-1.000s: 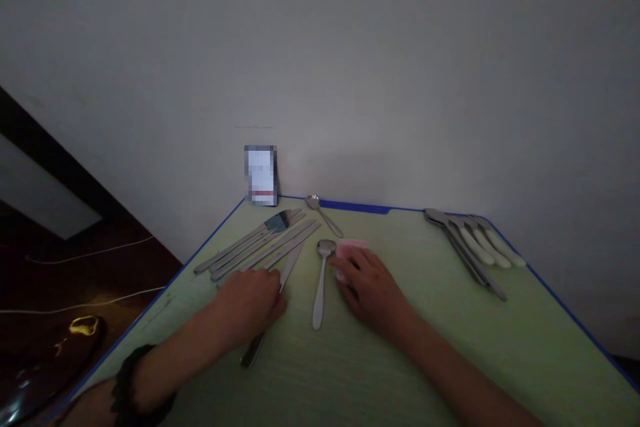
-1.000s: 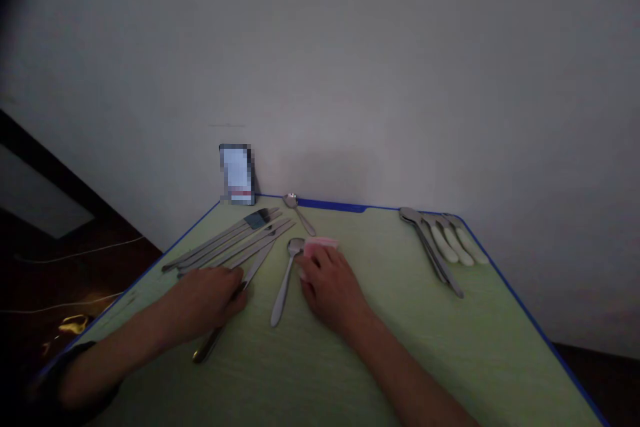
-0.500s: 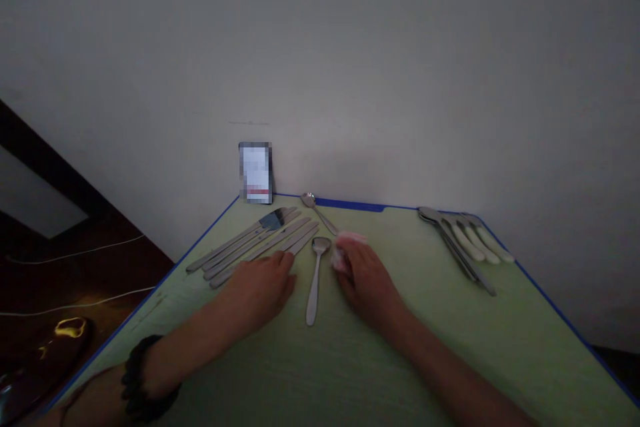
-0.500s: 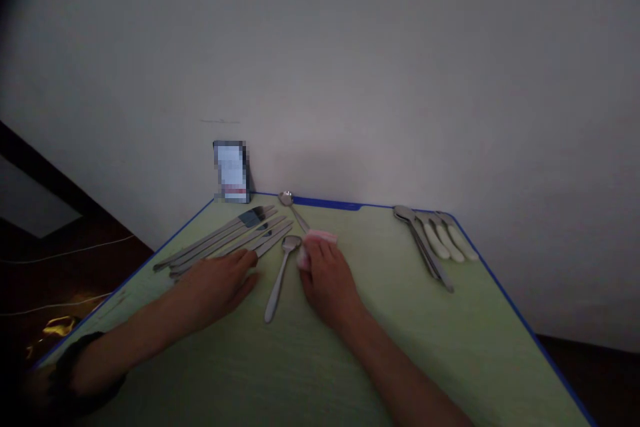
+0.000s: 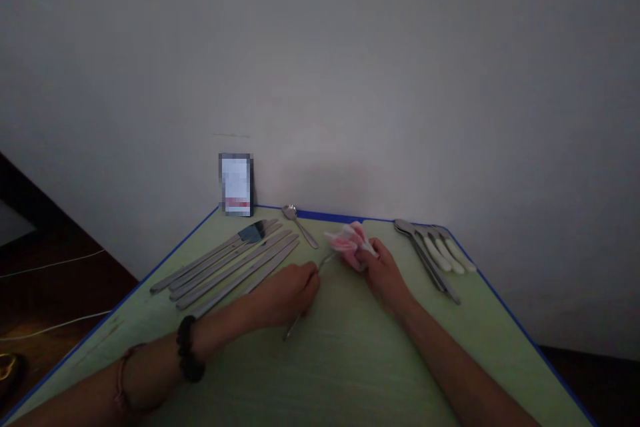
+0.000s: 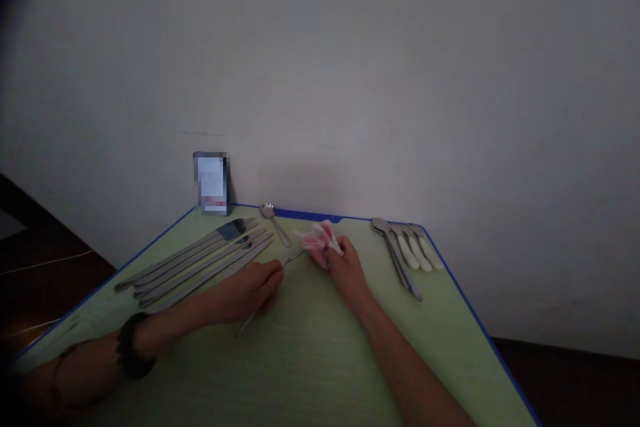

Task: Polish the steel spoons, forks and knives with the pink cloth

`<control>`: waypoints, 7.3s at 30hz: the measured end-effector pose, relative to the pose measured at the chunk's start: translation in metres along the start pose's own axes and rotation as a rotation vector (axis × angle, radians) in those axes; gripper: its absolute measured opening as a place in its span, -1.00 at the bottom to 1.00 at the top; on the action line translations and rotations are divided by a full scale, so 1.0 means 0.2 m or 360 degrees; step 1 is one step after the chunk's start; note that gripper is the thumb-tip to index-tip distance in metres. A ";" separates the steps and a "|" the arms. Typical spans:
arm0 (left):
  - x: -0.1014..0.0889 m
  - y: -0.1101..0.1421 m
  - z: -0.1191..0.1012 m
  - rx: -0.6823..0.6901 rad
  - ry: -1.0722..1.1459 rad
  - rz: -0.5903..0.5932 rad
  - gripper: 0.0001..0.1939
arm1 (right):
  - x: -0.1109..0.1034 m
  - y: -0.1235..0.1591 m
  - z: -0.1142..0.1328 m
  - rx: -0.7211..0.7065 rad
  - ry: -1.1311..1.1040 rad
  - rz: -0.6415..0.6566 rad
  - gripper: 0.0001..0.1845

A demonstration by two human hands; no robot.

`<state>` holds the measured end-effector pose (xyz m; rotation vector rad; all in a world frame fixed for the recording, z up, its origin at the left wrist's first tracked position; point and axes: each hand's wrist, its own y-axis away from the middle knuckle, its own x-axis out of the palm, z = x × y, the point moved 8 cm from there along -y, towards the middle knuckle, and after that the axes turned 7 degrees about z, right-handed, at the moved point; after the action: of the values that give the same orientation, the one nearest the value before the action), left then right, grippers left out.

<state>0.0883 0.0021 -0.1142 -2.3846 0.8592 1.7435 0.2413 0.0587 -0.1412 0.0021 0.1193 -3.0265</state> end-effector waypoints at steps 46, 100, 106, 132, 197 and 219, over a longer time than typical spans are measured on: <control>-0.01 0.00 0.20 0.0156 0.1110 -0.0543 -0.68 | 0.05 0.02 -0.06 0.0228 -0.0900 -0.0023 -0.75; 0.07 0.05 0.05 0.0215 0.0434 -0.0119 -0.62 | 0.14 0.05 0.00 0.0104 -0.0763 0.0311 -0.71; 0.10 0.05 0.03 0.0268 0.0238 -0.0019 -0.59 | 0.16 0.05 0.01 0.0104 -0.0535 0.0397 -0.75; 0.10 0.07 -0.01 0.0476 0.0284 0.0050 -0.65 | 0.10 0.03 -0.04 0.0204 -0.1278 -0.0066 -0.75; 0.09 0.05 0.07 0.0427 0.1102 -0.0107 -0.51 | 0.11 0.04 -0.09 0.0181 -0.0884 0.0063 -0.69; 0.02 0.09 0.05 0.0425 0.0855 -0.0399 -0.73 | 0.09 0.10 0.13 -0.0397 0.0278 -0.0015 -0.61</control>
<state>0.0716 -0.0112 -0.1170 -2.6567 0.7333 0.8480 0.2248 0.0337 -0.1165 0.2448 0.5115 -2.9932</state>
